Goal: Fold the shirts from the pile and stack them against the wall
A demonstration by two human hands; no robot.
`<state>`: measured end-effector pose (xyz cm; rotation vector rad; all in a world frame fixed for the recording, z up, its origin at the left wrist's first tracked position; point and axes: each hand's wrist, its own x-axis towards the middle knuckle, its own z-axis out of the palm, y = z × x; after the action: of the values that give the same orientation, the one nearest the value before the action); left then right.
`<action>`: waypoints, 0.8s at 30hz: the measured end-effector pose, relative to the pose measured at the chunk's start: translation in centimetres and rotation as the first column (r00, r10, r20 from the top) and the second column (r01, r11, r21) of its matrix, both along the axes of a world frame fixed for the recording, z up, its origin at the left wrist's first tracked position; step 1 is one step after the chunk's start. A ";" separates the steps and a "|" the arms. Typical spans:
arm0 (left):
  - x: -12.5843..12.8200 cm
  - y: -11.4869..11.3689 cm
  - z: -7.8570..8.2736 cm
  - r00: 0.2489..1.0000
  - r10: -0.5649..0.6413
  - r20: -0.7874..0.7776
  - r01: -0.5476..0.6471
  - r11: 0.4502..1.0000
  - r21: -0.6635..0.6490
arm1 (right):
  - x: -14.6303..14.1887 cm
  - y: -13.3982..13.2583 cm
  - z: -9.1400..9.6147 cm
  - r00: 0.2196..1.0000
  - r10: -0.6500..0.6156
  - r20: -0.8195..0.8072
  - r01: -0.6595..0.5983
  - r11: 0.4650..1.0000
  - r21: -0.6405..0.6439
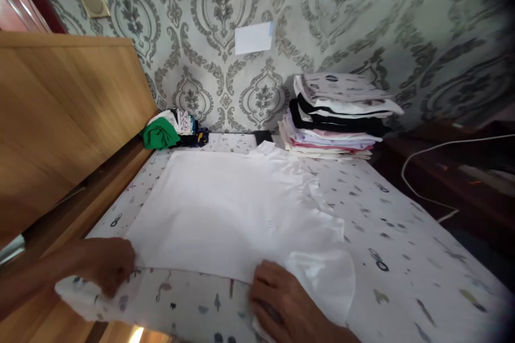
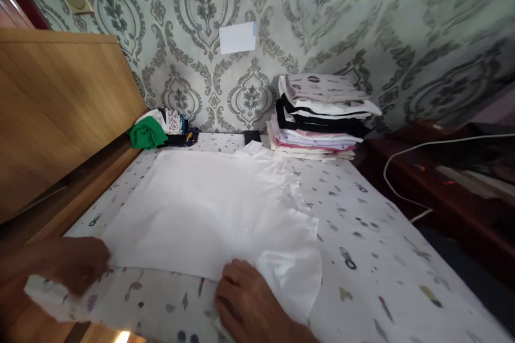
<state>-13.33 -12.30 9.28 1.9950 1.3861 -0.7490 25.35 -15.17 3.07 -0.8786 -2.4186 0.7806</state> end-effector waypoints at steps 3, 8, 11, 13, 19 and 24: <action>1.1 2.0 0.8 0.995 0.086 -0.043 -0.094 0.956 -0.277 | 1.0 0.1 0.5 0.995 0.083 -0.050 -0.090 0.986 -0.142; 8.5 8.1 -0.7 0.896 -0.163 0.413 0.065 0.969 0.240 | 0.3 5.5 0.3 0.977 -0.083 -0.197 0.072 0.996 -0.062; 14.0 11.2 -4.7 0.775 -0.257 0.577 -0.141 0.820 0.555 | -1.3 10.2 -1.0 0.984 -0.174 -0.043 0.178 0.970 0.167; 16.0 13.0 -7.6 0.800 -0.272 0.534 -0.157 0.765 0.625 | -1.8 13.0 -2.4 0.975 -0.204 0.091 0.175 0.951 0.255; 9.3 18.2 -10.5 0.969 -0.043 0.243 -0.135 0.733 0.666 | 4.1 20.6 -6.0 0.814 -0.479 0.329 0.372 0.864 0.338; 1.0 21.1 -10.1 0.970 0.203 0.133 -0.235 0.651 0.722 | 10.5 24.5 -5.8 0.595 -0.675 0.437 0.562 0.738 0.375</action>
<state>-12.31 8.78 -0.78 2.3124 2.0892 0.0100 35.85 9.28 -2.76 -1.9335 -2.2709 -0.0150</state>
